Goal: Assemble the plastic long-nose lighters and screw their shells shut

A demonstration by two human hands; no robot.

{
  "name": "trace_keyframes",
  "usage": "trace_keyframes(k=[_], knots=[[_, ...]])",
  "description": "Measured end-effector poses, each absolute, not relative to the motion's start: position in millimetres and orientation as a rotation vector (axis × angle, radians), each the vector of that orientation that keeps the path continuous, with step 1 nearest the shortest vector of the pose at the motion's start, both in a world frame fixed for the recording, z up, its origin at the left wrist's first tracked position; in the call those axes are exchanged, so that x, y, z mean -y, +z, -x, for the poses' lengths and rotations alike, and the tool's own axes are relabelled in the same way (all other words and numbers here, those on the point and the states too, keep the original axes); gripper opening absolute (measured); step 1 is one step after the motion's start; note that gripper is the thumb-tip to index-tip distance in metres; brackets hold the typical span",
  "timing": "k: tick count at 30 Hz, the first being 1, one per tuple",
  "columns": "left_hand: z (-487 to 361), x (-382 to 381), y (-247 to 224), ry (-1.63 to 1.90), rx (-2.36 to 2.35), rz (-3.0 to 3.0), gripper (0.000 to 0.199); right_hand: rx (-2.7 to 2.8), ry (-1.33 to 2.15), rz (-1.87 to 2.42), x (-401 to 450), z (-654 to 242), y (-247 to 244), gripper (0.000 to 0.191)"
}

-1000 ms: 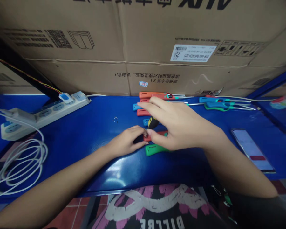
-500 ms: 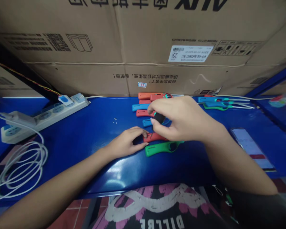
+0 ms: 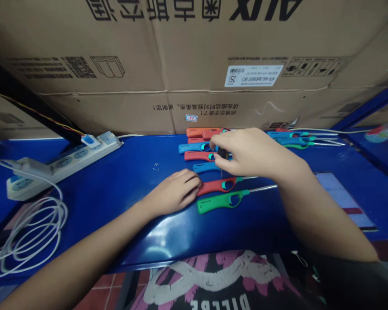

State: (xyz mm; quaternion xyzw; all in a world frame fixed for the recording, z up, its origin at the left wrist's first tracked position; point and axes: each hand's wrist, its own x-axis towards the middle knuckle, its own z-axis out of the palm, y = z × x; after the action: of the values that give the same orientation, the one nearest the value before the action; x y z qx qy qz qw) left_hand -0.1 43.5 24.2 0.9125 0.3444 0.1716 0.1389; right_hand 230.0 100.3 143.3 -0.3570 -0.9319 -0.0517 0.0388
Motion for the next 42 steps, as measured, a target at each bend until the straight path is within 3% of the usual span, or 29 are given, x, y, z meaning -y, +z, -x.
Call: trace_keyframes(k=[18, 26, 42], knots=[[-9, -37, 20, 0.501, -1.198, -3.002, 0.025, 2.927, -0.02, 1.053, -98, -225, 141, 0.017], [-6, -38, 17, 0.554, -1.236, -2.752, 0.027, 2.941, 0.002, 1.052, -98, -224, 141, 0.014], [-6, -39, 15, 0.502, -1.274, -2.802, 0.033, 2.955, -0.006, 1.037, -98, -224, 138, 0.015]])
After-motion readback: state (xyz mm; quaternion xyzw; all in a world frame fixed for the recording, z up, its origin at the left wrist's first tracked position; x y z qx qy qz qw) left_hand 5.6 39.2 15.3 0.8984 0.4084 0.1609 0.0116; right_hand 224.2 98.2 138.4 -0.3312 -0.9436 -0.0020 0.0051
